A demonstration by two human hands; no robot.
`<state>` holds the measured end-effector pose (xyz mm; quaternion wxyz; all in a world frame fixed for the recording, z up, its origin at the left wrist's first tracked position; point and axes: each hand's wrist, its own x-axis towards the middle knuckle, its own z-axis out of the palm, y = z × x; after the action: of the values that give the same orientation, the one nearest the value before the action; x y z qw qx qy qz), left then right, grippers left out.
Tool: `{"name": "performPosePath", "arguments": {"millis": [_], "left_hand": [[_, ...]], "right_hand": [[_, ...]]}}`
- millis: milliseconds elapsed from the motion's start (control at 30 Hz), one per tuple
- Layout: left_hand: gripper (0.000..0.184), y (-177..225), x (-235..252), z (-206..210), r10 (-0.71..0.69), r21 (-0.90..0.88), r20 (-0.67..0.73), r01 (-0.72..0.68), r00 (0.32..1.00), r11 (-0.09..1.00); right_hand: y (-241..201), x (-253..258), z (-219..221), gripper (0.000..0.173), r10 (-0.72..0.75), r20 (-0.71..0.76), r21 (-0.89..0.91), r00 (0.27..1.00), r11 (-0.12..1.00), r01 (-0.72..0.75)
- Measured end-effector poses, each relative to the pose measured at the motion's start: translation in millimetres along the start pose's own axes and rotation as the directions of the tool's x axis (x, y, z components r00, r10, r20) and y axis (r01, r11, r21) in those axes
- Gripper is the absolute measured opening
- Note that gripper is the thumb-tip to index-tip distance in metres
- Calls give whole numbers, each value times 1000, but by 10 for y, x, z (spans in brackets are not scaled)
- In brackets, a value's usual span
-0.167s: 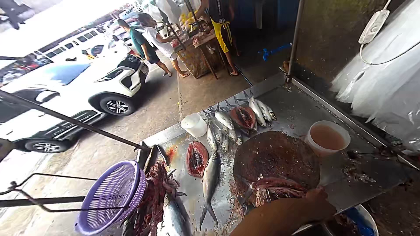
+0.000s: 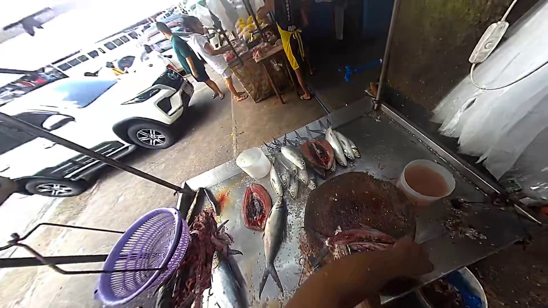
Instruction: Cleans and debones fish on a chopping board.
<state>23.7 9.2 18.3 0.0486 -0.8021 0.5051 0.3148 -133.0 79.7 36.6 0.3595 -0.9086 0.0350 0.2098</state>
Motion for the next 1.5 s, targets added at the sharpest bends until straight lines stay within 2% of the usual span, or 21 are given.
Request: {"name": "performPosePath", "arguments": {"millis": [33, 133, 200, 300, 367, 467, 533, 633, 700, 767, 933, 1167, 1300, 1400, 1500], "left_hand": [[26, -80, -102, -108, -54, -37, -47, 52, 997, 998], [33, -440, -430, -561, -208, -174, -126, 185, 970, 967], [38, -869, -564, -732, -297, -303, -221, 224, 929, 926], [48, -1466, -616, -481, -464, -479, -366, 264, 807, 837], [41, -1631, -941, -303, -574, -549, -443, 297, 689, 781], [26, -1447, -1660, 280, -736, -672, -519, 325, 436, 666], [23, -1125, -1996, 865, -846, -773, -433, 354, 312, 526], [27, -682, -2057, 1501, -952, -881, -223, 374, 209, 288], [26, -502, -1961, 1684, -971, -903, -189, 363, 147, 230], [23, -444, -1855, 1760, -973, -906, -217, 355, 80, 231], [21, -431, -1772, 1847, -957, -886, -286, 366, 50, 284], [18, -445, -1708, 2024, -904, -860, -426, 319, -20, 399], [20, -480, -1681, 2053, -897, -859, -440, 315, -52, 403], [19, -401, -1680, 2091, -896, -858, -443, 303, -31, 414], [22, -434, -1706, 2083, -891, -853, -453, 308, -39, 421]], "right_hand": [[22, 128, 32, 39, 73, 108, -36, 991, 997, -70], [14, 460, -6, 42, 164, 86, -116, 983, 981, -154], [-13, 687, -179, 52, 199, 163, -145, 966, 974, -176], [10, 957, -374, 62, 198, 342, -235, 918, 964, -120], [41, 1103, -453, 65, 184, 407, -283, 895, 957, -68], [63, 1149, -476, 65, 158, 441, -284, 883, 958, -30], [86, 1162, -470, 64, 140, 449, -257, 882, 966, -23], [128, 1222, -472, 62, 91, 467, -249, 879, 968, 32], [111, 1254, -499, 62, 100, 499, -265, 861, 963, 41], [133, 1273, -517, 61, 97, 513, -282, 853, 958, 61], [189, 1285, -628, 59, 43, 539, -364, 842, 912, 187], [74, 1286, -611, 59, 40, 546, -408, 837, 885, 224], [-13, 1255, -475, 59, 39, 480, -403, 876, 897, 181], [40, 1058, -522, 58, 65, 493, -428, 867, 886, 177], [-102, 1136, -422, 58, 62, 453, -440, 889, 883, 163]]}}
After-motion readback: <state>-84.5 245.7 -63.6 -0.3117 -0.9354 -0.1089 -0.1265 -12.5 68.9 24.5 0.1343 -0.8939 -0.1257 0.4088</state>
